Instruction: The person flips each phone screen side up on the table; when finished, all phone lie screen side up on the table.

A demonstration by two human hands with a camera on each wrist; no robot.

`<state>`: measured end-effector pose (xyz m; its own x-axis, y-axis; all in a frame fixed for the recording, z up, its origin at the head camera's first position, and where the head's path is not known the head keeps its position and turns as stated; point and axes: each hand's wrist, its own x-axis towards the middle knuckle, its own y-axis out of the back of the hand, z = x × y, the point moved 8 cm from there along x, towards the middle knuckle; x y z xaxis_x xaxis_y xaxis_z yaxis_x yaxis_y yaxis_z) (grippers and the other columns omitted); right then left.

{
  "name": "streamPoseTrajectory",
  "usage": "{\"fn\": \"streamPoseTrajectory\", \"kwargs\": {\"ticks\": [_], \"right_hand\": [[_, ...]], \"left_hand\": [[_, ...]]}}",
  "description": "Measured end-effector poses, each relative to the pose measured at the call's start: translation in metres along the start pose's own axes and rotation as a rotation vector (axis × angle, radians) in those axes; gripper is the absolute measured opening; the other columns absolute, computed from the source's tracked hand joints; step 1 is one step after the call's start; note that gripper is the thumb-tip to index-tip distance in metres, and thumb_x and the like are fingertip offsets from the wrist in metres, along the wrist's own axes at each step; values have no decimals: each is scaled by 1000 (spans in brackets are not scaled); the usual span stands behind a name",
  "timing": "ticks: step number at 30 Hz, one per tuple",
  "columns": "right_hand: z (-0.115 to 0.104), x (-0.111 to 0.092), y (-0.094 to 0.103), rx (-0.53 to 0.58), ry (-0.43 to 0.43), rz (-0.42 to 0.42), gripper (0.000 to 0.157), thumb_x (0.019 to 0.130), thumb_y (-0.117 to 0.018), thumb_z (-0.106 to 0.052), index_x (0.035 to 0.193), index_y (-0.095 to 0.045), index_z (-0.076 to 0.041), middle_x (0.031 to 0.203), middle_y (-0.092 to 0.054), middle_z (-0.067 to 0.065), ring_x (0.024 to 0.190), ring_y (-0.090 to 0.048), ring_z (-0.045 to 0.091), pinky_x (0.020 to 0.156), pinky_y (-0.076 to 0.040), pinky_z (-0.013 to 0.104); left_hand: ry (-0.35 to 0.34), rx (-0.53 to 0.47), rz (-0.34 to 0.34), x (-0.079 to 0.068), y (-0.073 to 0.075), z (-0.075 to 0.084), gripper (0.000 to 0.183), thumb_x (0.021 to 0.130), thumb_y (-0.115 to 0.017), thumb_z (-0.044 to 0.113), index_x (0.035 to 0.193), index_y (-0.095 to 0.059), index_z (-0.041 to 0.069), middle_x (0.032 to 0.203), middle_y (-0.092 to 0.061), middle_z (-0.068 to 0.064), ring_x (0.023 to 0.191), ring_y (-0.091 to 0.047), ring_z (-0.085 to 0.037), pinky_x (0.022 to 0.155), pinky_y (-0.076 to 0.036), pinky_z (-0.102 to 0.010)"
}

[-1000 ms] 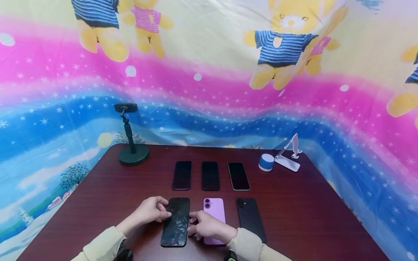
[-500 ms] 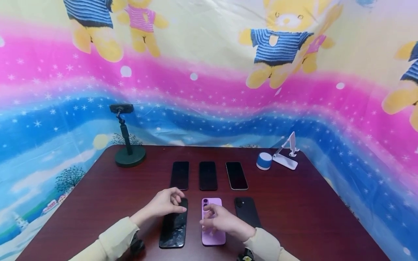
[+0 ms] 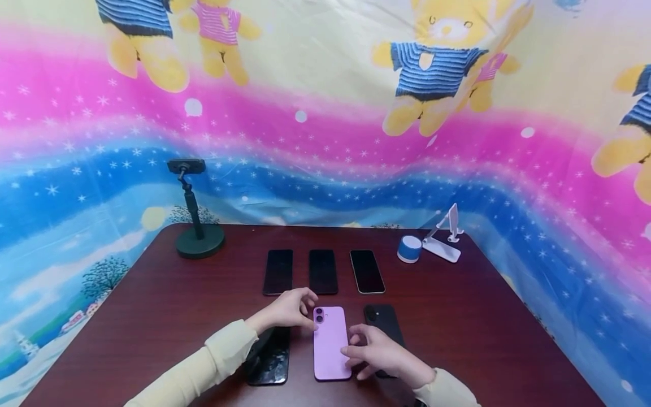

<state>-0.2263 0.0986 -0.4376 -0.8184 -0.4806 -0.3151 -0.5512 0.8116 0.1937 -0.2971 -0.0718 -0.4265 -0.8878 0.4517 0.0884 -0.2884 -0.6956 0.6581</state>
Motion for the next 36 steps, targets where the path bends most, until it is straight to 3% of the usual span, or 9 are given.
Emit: {"fn": "streamPoseTrajectory", "kwargs": {"ticks": [11, 19, 31, 35, 36], "right_hand": [[20, -18, -10, 203, -58, -160, 72, 91, -61, -15, 136, -20, 23, 120, -46, 22, 89, -69, 31, 60, -59, 34], [25, -17, -14, 309, -51, -159, 70, 91, -58, -10, 136, -16, 23, 122, -38, 24, 94, -66, 30, 73, -58, 47], [25, -16, -17, 329, -48, -128, 71, 89, -58, -7, 137, -15, 22, 123, -37, 25, 92, -64, 27, 76, -56, 47], [23, -17, -18, 320, -45, -117, 70, 89, -59, -7, 137, -16, 22, 125, -36, 26, 92, -64, 27, 76, -56, 47], [23, -17, -18, 318, -44, -114, 70, 89, -59, -7, 137, -16, 22, 125, -36, 27, 92, -64, 26, 76, -56, 47]], "left_hand": [[10, 34, -89, 3, -12, 3, 64, 65, -87, 17, 117, -58, -6, 109, -67, -17, 82, -65, -20, 70, -53, -25], [20, 30, -87, 4, -15, 6, 63, 66, -87, 15, 117, -58, -6, 112, -66, -18, 87, -66, -23, 77, -56, -36], [141, -51, 0, 6, -13, 2, 58, 64, -87, 11, 114, -62, -3, 105, -68, -15, 97, -65, -30, 87, -53, -44], [167, -138, 49, 5, -12, -4, 58, 63, -87, 11, 112, -62, -6, 103, -68, -16, 93, -66, -26, 85, -55, -41], [138, -154, 63, 7, -13, -9, 58, 64, -88, 15, 111, -62, -6, 101, -69, -14, 90, -67, -23, 82, -56, -37]]}}
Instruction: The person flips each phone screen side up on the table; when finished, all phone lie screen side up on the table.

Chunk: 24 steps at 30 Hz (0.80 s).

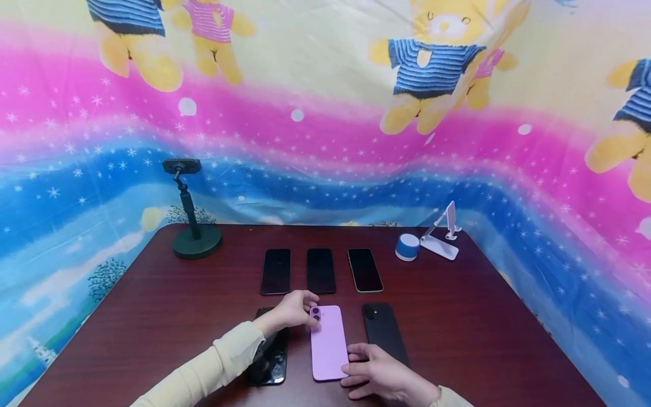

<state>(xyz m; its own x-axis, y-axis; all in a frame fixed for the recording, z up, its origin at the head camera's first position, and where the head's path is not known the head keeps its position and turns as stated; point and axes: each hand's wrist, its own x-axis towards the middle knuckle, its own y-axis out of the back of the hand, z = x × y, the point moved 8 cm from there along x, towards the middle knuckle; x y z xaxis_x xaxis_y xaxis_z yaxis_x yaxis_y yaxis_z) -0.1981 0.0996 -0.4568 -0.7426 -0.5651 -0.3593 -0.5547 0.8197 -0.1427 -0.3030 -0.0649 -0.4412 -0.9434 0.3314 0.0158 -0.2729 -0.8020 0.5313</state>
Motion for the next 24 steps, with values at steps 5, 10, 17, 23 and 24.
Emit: {"fn": "streamPoseTrajectory", "kwargs": {"ticks": [5, 10, 17, 23, 24], "right_hand": [[1, -1, 0, -4, 7, 22, 69, 89, -60, -6, 136, -17, 20, 125, -37, 27, 90, -64, 25, 75, -56, 45], [2, 0, 0, -20, 16, 54, 68, 88, -61, -6, 135, -19, 18, 124, -37, 28, 88, -64, 24, 74, -56, 45], [1, 0, -3, -128, 45, 113, 68, 86, -66, -9, 134, -25, 17, 121, -41, 27, 82, -66, 20, 66, -58, 37], [-1, -1, -5, -223, 72, 163, 64, 87, -66, -12, 133, -31, 16, 118, -44, 24, 77, -64, 19, 61, -57, 37], [-2, -1, -6, -246, 79, 177, 63, 88, -66, -14, 132, -32, 15, 117, -44, 24, 77, -63, 19, 60, -56, 36]], "left_hand": [[1, -136, 44, -1, 3, -5, 57, 65, -85, 7, 114, -61, -10, 102, -69, -18, 86, -69, -21, 75, -58, -32], [44, -223, 72, -5, 6, -1, 59, 66, -82, -5, 119, -59, -11, 110, -66, -26, 91, -70, -31, 75, -58, -36], [4, -157, 101, -13, 11, 4, 58, 68, -82, 0, 121, -59, -8, 112, -66, -24, 86, -71, -28, 70, -59, -33], [-74, -89, 176, -21, 15, 11, 58, 68, -84, 4, 120, -61, -6, 113, -64, -23, 76, -72, -23, 61, -56, -24], [-86, -74, 198, -23, 17, 13, 58, 67, -84, 5, 120, -62, -5, 112, -64, -21, 74, -71, -21, 60, -55, -22]]}}
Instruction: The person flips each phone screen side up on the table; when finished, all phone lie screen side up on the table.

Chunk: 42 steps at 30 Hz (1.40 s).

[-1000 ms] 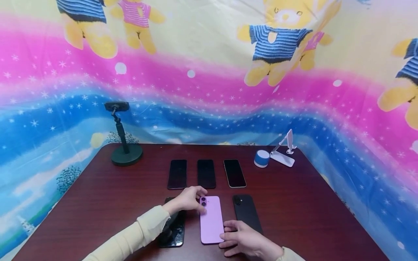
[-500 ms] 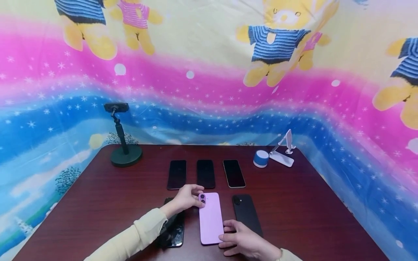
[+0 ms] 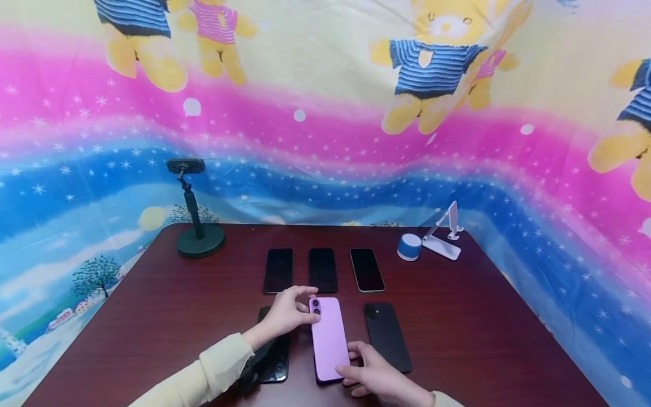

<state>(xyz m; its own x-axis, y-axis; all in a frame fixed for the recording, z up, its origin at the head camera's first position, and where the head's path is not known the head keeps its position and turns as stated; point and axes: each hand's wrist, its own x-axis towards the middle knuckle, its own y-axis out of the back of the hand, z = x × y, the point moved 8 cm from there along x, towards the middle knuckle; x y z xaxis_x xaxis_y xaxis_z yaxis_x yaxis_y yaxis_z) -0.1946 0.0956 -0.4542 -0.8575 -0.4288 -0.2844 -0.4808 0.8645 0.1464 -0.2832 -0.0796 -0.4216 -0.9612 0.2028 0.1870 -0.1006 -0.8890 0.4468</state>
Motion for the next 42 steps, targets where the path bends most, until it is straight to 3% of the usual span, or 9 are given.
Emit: {"fn": "streamPoseTrajectory", "kwargs": {"ticks": [8, 16, 27, 37, 42], "right_hand": [[-8, -2, -5, -187, 108, 79, 68, 86, -71, -27, 128, -39, 15, 113, -43, 22, 77, -56, 19, 49, -49, 25], [-15, 0, -6, -471, 187, 123, 70, 78, -77, -37, 121, -47, 10, 110, -53, 15, 101, -52, 26, 77, -46, 26], [-21, -1, -8, -502, 195, 128, 64, 77, -76, -34, 118, -48, 7, 104, -54, 11, 97, -52, 23, 75, -45, 26], [-20, -3, -3, -409, 246, 91, 58, 77, -76, -27, 115, -50, 8, 99, -52, 8, 88, -50, 13, 70, -42, 20], [-14, -3, -4, -302, 230, 21, 58, 80, -75, -23, 119, -46, 8, 102, -52, 11, 70, -54, 7, 58, -47, 20]], "left_hand": [[-90, 103, 136, -12, 7, 23, 52, 66, -83, 5, 116, -68, 0, 101, -65, -10, 65, -67, -10, 58, -51, -17], [-68, 107, 153, -17, 6, 40, 50, 67, -81, 4, 115, -68, 1, 100, -61, -12, 61, -64, -8, 54, -50, -17], [-65, -54, 92, -20, -2, 44, 52, 74, -77, -1, 124, -61, -3, 107, -53, -18, 57, -64, -9, 49, -53, -20], [-54, -200, 28, -20, -10, 37, 58, 78, -78, 9, 129, -53, -2, 118, -56, -22, 66, -70, -21, 54, -56, -24], [-43, -262, -47, -19, -12, 30, 53, 79, -79, 16, 127, -59, 3, 113, -63, -23, 71, -72, -18, 61, -58, -29]]}}
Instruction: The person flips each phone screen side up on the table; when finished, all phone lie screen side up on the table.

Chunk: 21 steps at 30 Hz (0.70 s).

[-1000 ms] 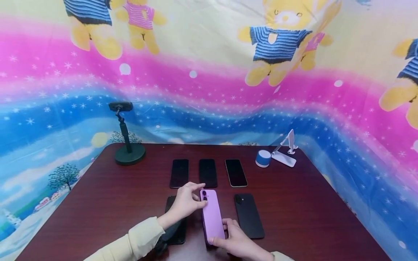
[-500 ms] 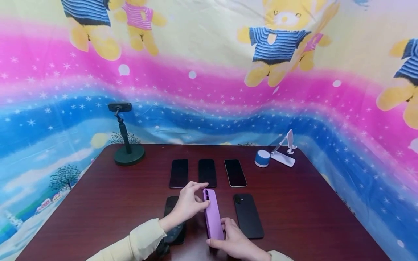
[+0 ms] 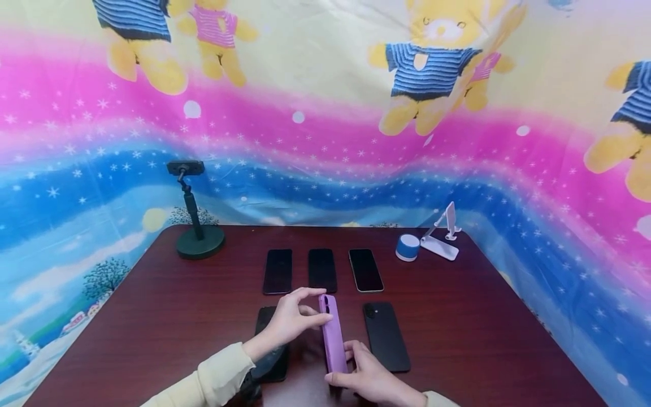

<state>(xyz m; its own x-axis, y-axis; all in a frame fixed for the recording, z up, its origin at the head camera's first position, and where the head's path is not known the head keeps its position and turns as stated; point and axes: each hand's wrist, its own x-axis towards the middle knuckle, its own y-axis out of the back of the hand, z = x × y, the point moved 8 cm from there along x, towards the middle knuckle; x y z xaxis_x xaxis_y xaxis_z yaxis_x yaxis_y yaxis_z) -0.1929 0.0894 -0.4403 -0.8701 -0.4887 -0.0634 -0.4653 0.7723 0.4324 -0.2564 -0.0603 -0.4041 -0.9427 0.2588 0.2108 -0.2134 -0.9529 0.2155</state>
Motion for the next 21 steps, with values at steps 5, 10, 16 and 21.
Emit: {"fn": "streamPoseTrajectory", "kwargs": {"ticks": [5, 10, 16, 21], "right_hand": [[6, -2, -3, 139, -53, -66, 58, 82, -73, -20, 123, -42, 7, 107, -50, 11, 64, -54, 7, 53, -47, 22], [9, -2, -3, 226, -76, -108, 57, 82, -72, -14, 125, -40, 5, 109, -51, 9, 67, -54, 10, 55, -45, 23], [9, 0, -4, 271, -56, -157, 61, 82, -72, -9, 129, -36, 6, 110, -52, 10, 69, -57, 11, 56, -45, 21], [4, 1, -2, 264, -20, -234, 67, 84, -73, -11, 135, -36, 10, 118, -57, 18, 75, -66, 12, 58, -51, 22]], "left_hand": [[-58, 16, -133, 1, -3, -1, 58, 81, -78, 18, 134, -54, 13, 125, -62, -16, 103, -66, -22, 80, -57, -34], [-100, -31, -288, -1, -13, -2, 63, 87, -72, 16, 142, -41, 16, 135, -52, -22, 119, -57, -33, 93, -52, -43], [-124, -143, -450, -6, -27, -2, 62, 94, -61, 16, 145, -26, 16, 146, -34, -29, 132, -39, -46, 101, -47, -42], [-137, -155, -451, -8, -30, -1, 61, 95, -61, 18, 144, -26, 17, 145, -34, -24, 135, -31, -49, 95, -50, -31]]}}
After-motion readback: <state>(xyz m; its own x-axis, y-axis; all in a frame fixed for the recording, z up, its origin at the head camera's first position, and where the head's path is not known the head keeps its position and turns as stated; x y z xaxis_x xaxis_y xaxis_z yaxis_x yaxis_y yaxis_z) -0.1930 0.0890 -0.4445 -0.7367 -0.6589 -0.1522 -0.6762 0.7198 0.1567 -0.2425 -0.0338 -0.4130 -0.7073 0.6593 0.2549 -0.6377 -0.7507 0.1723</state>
